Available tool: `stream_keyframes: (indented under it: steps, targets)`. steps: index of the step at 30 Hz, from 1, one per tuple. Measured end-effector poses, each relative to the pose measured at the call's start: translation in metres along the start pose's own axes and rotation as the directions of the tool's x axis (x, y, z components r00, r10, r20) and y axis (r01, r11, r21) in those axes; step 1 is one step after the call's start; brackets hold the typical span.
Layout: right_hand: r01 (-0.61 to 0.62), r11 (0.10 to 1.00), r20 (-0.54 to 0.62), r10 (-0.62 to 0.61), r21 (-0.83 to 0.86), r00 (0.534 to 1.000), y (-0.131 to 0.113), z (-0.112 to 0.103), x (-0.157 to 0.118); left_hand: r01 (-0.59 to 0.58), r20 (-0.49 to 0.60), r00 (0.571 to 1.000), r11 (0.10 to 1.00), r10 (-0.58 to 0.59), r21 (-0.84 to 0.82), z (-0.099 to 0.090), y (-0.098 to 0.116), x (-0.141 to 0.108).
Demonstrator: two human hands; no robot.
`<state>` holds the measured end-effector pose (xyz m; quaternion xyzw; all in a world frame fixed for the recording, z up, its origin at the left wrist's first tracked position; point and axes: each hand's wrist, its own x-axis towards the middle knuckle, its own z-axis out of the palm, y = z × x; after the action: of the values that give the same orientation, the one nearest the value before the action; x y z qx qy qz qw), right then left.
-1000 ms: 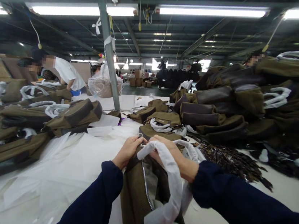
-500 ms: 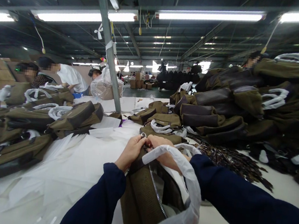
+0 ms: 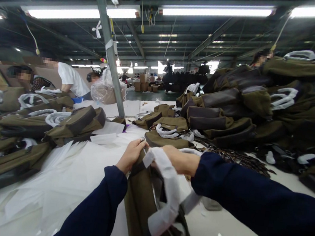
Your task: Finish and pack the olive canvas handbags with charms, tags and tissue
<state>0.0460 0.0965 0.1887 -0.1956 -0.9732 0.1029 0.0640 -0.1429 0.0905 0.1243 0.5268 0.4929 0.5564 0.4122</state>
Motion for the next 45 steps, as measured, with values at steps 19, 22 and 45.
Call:
stream_keyframes:
  steps: [19, 22, 45]
  targets:
    - [0.005, 0.992, 0.216, 0.023, -0.129, 0.976, -0.067, -0.002, -0.086, 0.019, -0.087, 0.996, 0.995, -0.01, 0.1, -0.015, -0.037, 0.054]
    - [-0.057, 0.995, 0.131, 0.068, -0.087, 0.989, -0.062, 0.007, -0.09, 0.041, -0.099, 0.995, 0.991, -0.028, 0.126, -0.017, -0.047, 0.056]
    - [-0.126, 0.965, 0.139, 0.161, -0.229, 0.977, -0.046, -0.003, -0.06, -0.085, -0.316, 0.937, 0.972, 0.152, 0.218, -0.007, -0.016, 0.011]
